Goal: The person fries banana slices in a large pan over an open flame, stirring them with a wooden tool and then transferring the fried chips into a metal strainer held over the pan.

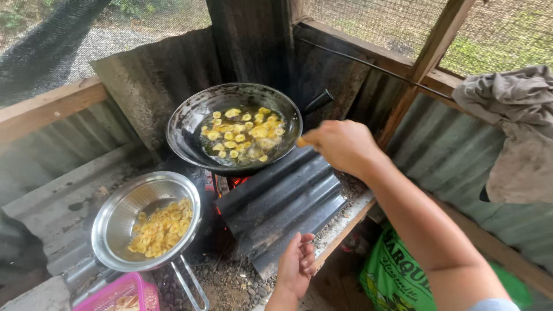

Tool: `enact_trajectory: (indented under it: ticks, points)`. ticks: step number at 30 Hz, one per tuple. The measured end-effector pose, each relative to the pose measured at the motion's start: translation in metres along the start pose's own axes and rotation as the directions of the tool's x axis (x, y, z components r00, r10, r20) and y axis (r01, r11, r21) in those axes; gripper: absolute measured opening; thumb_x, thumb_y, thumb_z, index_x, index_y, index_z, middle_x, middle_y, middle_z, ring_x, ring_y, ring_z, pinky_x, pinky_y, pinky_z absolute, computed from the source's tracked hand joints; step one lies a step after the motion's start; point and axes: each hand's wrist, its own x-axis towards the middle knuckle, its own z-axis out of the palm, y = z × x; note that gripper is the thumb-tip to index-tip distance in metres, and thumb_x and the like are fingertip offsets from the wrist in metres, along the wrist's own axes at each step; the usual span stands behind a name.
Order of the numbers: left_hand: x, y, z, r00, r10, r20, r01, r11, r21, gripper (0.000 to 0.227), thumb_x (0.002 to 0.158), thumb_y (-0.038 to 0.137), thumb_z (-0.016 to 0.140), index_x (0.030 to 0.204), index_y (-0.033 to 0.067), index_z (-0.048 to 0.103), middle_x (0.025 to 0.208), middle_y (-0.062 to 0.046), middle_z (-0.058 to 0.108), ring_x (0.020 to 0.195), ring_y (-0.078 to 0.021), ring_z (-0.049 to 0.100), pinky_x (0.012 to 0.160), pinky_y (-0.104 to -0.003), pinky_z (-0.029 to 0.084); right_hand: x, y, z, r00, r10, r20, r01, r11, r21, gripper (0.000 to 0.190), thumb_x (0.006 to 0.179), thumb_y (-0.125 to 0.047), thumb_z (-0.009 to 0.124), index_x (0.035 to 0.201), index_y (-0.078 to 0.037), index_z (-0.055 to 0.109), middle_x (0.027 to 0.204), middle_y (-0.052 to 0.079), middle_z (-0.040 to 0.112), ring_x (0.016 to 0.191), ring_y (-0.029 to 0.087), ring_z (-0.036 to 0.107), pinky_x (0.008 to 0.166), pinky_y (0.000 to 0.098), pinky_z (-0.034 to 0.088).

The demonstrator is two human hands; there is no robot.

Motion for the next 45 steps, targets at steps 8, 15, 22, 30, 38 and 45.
enact_trajectory:
  ticks: [8,15,22,30,38,45]
  points:
    - [-0.001,-0.003,-0.001,1.0,-0.01,0.011,0.01,1.0,-0.026,0.033,0.103,0.034,0.053,0.105,0.0034,0.064,0.071,0.001,0.052,0.05,-0.0068,0.034,0.044,-0.024,0.026,0.03,0.021,0.032,0.974,0.107,-0.201,-0.088,0.991,0.103,0.027,0.094,-0.028,0.062,0.114,-0.032,0.079,0.088,0.008,0.073,0.075,0.033,0.072,0.066,0.045,0.058]
    - [-0.001,-0.005,-0.004,0.999,-0.036,0.023,0.036,0.999,-0.039,0.032,0.101,0.036,0.056,0.106,0.0062,0.065,0.073,0.002,0.053,0.05,-0.0073,0.034,0.045,-0.025,0.026,0.058,0.01,0.091,0.97,0.164,-0.178,-0.169,0.986,-0.013,0.023,0.096,-0.025,0.057,0.098,-0.02,0.079,0.086,0.013,0.075,0.081,0.036,0.073,0.07,0.0488,0.059]
    - [0.004,-0.004,-0.012,0.999,-0.007,0.052,0.011,0.997,-0.072,0.033,0.101,0.038,0.056,0.108,0.0061,0.064,0.074,0.002,0.053,0.051,-0.0069,0.036,0.046,-0.025,0.028,0.074,0.028,0.083,0.931,0.262,-0.253,-0.241,0.964,0.113,0.029,0.101,-0.033,0.056,0.098,-0.014,0.078,0.09,0.016,0.076,0.086,0.039,0.072,0.076,0.0511,0.057]
    - [0.017,-0.008,-0.016,0.998,0.043,0.054,-0.038,0.996,-0.084,0.032,0.101,0.035,0.055,0.106,0.0054,0.065,0.074,0.002,0.054,0.051,-0.0064,0.037,0.044,-0.024,0.026,0.045,0.04,0.14,0.893,0.442,-0.08,-0.319,0.748,0.582,0.033,0.09,-0.037,0.07,0.107,-0.01,0.08,0.088,0.016,0.077,0.08,0.028,0.075,0.074,0.0396,0.057]
    - [0.021,-0.015,-0.02,1.0,0.01,0.001,-0.009,0.998,-0.062,0.031,0.1,0.036,0.057,0.105,0.0077,0.068,0.073,0.002,0.055,0.051,-0.0073,0.037,0.044,-0.024,0.025,0.06,0.003,0.171,0.866,0.501,0.008,-0.253,0.423,0.87,0.036,0.093,-0.028,0.07,0.12,-0.004,0.075,0.084,0.02,0.075,0.068,0.019,0.069,0.064,0.0366,0.051]
    - [0.016,-0.008,-0.027,1.0,0.014,0.007,-0.013,0.997,-0.076,0.033,0.1,0.039,0.057,0.108,0.008,0.067,0.073,0.003,0.053,0.051,-0.007,0.036,0.046,-0.024,0.027,0.033,-0.054,0.092,0.859,0.009,-0.511,0.195,0.919,0.344,0.032,0.096,-0.019,0.064,0.127,-0.016,0.071,0.081,0.016,0.069,0.07,0.036,0.068,0.062,0.0457,0.053]
